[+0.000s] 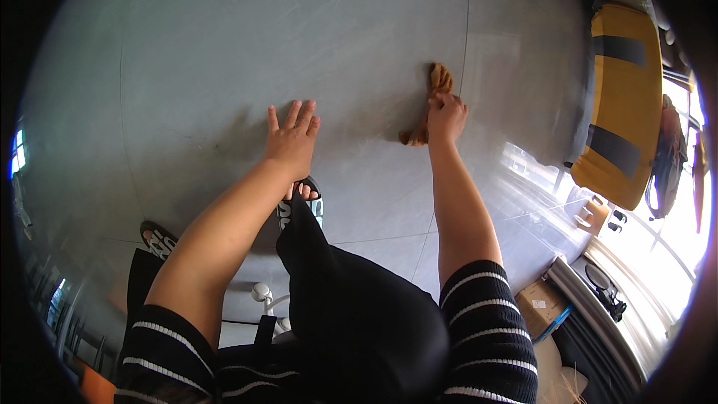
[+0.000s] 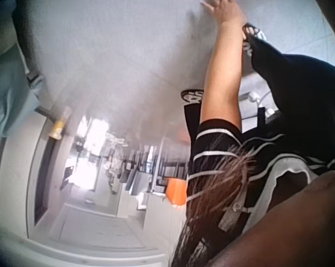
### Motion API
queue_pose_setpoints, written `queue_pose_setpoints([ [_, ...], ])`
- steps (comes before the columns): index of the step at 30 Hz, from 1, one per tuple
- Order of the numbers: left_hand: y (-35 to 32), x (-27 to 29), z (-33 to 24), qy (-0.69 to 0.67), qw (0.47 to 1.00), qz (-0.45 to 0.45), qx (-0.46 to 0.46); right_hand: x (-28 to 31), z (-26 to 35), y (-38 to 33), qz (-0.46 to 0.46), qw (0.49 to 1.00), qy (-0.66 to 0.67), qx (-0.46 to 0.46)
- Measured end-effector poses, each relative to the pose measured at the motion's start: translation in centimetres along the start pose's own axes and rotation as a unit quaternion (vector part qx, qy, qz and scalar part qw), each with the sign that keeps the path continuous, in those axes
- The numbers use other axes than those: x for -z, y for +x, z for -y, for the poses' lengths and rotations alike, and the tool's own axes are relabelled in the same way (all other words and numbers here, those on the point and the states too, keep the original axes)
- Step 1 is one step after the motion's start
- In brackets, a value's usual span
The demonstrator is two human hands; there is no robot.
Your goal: The person kneels on the floor and uses a brown cloth to wipe the tiled surface. They move around the room, cleaning under furniture and along the edges of a rug.
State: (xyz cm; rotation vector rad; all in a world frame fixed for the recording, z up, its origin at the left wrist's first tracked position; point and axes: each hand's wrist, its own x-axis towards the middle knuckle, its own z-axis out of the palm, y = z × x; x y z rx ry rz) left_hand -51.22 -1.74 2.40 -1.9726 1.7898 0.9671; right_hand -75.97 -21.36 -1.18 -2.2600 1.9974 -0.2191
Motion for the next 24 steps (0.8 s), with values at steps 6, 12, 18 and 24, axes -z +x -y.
queue_pose_setpoints([
  [6, 0.1, 0.5, -0.1, 0.013, 1.0, 0.015, 0.006, -0.4, 0.7, -6.4, 0.022, 0.995, 0.024, 0.091],
  [12, -0.2, 0.9, 0.5, -0.019, 1.0, -0.003, -0.013, 0.3, 0.9, -13.9, 0.087, 0.956, 0.214, 0.182],
  [18, -1.9, -0.1, 2.9, -0.085, 0.987, -0.092, -0.096, -1.3, -11.1, -8.0, -0.122, 0.979, 0.161, -0.019],
  [24, -9.4, -2.4, 6.6, -0.14, 0.961, -0.199, -0.132, -3.2, 4.8, -10.0, -0.021, 0.983, 0.1, 0.155],
])
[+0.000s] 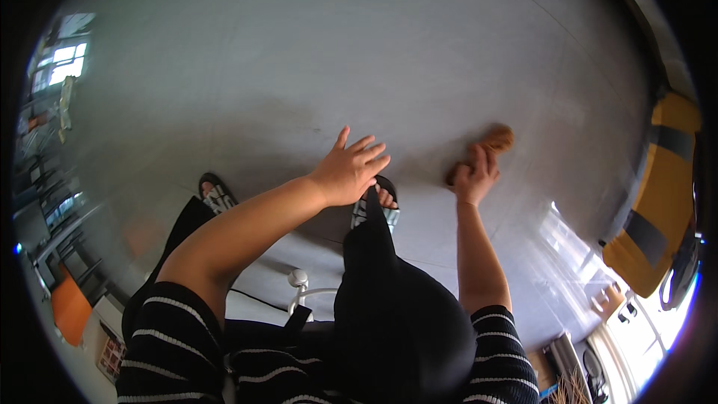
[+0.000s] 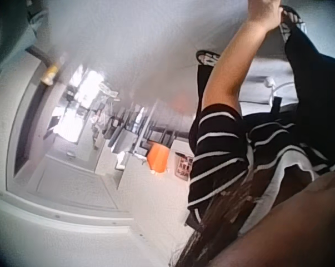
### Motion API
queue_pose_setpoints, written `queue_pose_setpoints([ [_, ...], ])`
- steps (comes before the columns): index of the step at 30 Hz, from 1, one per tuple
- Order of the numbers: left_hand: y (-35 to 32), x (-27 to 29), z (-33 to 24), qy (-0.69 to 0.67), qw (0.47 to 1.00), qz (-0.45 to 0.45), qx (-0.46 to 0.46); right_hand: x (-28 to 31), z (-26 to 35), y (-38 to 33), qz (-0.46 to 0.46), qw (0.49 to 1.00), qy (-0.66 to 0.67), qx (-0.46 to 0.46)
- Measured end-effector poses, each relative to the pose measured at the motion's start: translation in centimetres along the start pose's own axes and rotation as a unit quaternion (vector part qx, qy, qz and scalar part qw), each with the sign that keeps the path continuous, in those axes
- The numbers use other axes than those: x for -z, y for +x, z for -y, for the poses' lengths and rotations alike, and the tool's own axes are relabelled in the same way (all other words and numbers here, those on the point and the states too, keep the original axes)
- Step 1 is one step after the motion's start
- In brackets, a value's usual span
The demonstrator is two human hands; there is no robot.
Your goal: The person kneels on the floor and uses a brown cloth to wipe the tiled surface. They move around the room, cleaning under furniture and along the edges of a rug.
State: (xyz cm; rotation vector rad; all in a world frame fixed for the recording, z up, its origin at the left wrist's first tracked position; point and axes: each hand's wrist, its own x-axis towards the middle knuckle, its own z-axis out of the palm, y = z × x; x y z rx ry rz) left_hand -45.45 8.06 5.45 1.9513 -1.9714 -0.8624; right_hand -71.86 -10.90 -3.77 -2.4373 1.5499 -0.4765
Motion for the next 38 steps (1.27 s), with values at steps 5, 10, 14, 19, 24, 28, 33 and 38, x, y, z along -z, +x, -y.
queue_pose_setpoints([
  [5, -8.8, 4.2, 5.1, 0.072, 0.992, 0.088, -0.05, -6.9, 18.3, 1.0, 0.015, 0.979, 0.137, 0.149],
  [10, -16.9, 11.7, 9.6, 0.087, 0.987, 0.121, 0.054, -8.6, 25.5, 4.2, 0.139, 0.915, 0.303, 0.228],
  [14, -24.4, 15.1, 11.5, 0.023, 0.985, -0.001, 0.17, -2.4, 20.2, 8.0, 0.055, 0.934, 0.306, 0.174],
  [19, -29.6, 11.8, 14.2, -0.005, 0.962, -0.13, 0.239, -4.7, 4.7, 8.5, -0.021, 0.977, 0.108, -0.184],
  [24, -31.3, 8.2, 15.6, -0.08, 0.949, -0.147, 0.267, -8.8, 15.2, 8.5, 0.081, 0.992, -0.02, 0.096],
  [28, -32.3, 8.4, 15.6, -0.098, 0.944, -0.122, 0.291, -10.6, 27.9, 9.8, 0.317, 0.921, 0.089, 0.209],
  [33, -36.7, 6.6, 17.6, -0.141, 0.913, -0.188, 0.333, -7.8, 42.7, 13.4, 0.286, 0.85, 0.287, 0.336],
  [38, -39.8, 3.0, 20.0, -0.178, 0.887, -0.187, 0.383, -15.4, 47.9, 16.6, 0.342, 0.849, 0.159, 0.369],
])
